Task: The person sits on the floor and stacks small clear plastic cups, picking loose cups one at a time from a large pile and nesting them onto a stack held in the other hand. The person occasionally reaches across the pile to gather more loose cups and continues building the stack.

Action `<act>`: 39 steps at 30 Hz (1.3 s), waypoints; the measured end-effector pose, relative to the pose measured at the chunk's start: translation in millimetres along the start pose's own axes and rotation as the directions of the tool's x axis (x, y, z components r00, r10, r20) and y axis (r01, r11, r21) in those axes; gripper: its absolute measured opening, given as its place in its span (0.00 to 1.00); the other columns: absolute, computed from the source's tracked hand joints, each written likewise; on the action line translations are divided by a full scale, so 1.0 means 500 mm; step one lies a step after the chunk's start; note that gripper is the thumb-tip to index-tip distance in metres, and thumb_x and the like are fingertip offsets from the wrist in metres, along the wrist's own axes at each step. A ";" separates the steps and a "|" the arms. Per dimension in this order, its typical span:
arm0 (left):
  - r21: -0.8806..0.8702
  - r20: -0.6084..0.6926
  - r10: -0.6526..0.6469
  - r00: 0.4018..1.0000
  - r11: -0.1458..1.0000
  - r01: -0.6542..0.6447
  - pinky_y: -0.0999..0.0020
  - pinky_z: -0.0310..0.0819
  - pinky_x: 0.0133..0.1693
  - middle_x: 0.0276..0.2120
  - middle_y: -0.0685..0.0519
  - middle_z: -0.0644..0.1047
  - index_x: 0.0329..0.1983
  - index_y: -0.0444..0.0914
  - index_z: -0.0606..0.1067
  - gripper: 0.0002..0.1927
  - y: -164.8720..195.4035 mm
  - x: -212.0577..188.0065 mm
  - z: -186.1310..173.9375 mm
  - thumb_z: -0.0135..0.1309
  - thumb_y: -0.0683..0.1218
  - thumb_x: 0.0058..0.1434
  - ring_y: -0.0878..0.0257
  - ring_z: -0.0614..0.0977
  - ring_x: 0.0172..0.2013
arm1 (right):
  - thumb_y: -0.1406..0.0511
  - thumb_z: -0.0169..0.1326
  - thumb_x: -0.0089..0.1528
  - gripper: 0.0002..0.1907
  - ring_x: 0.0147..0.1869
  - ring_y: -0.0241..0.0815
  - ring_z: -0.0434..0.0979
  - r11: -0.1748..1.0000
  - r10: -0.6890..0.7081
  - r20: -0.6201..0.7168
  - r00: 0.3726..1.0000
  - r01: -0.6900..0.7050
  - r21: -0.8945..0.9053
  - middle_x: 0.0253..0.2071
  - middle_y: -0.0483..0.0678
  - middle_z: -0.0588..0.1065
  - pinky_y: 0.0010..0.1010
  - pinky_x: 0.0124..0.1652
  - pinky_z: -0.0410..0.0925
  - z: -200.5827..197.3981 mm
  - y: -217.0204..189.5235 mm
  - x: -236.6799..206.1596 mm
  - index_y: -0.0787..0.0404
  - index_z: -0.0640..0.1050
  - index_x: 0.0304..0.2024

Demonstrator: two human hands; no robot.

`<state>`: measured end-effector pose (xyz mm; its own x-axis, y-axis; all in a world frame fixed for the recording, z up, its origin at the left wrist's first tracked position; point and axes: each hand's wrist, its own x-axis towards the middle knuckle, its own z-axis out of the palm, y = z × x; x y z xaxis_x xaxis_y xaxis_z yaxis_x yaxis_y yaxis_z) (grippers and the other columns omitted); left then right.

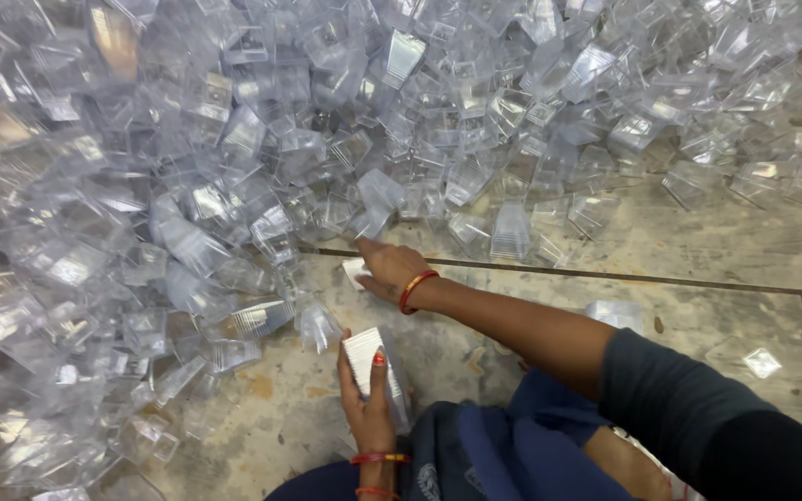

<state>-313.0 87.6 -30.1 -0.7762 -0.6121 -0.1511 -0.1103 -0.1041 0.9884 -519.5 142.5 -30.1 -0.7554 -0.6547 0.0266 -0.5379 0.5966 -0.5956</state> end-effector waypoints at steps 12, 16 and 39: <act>0.361 0.119 0.007 0.993 0.931 -0.049 0.65 0.69 0.57 0.62 0.44 0.73 0.78 0.45 0.56 0.42 0.016 -0.021 0.015 0.59 0.47 0.62 0.58 0.75 0.58 | 0.58 0.54 0.67 0.15 0.29 0.37 0.75 0.905 -0.179 0.286 0.941 0.044 0.423 0.30 0.52 0.81 0.32 0.31 0.67 -0.034 0.047 -0.153 0.60 0.84 0.45; -0.032 0.215 0.144 0.966 0.990 -0.141 0.61 0.69 0.60 0.66 0.41 0.72 0.76 0.39 0.62 0.33 0.006 -0.021 0.006 0.54 0.48 0.69 0.52 0.75 0.61 | 0.56 0.45 0.72 0.21 0.23 0.36 0.69 0.779 -0.111 0.491 0.864 -0.231 0.583 0.24 0.60 0.72 0.29 0.25 0.62 -0.069 0.018 -0.167 0.63 0.83 0.52; -0.962 0.212 -0.789 0.576 -0.271 -0.016 0.53 0.84 0.40 0.52 0.41 0.79 0.51 0.37 0.83 0.20 0.127 -0.273 -0.599 0.59 0.41 0.54 0.49 0.80 0.53 | 0.64 0.49 0.68 0.15 0.39 0.29 0.76 0.569 0.055 0.152 0.987 -0.156 0.807 0.45 0.46 0.81 0.23 0.37 0.72 0.104 0.090 -0.399 0.59 0.77 0.56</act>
<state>-27.9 -70.2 49.1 -0.4921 -0.1042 -0.8643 0.6401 -0.7162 -0.2781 -373.5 275.8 -103.9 -0.7185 -0.6835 -0.1283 0.1137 0.0666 -0.9913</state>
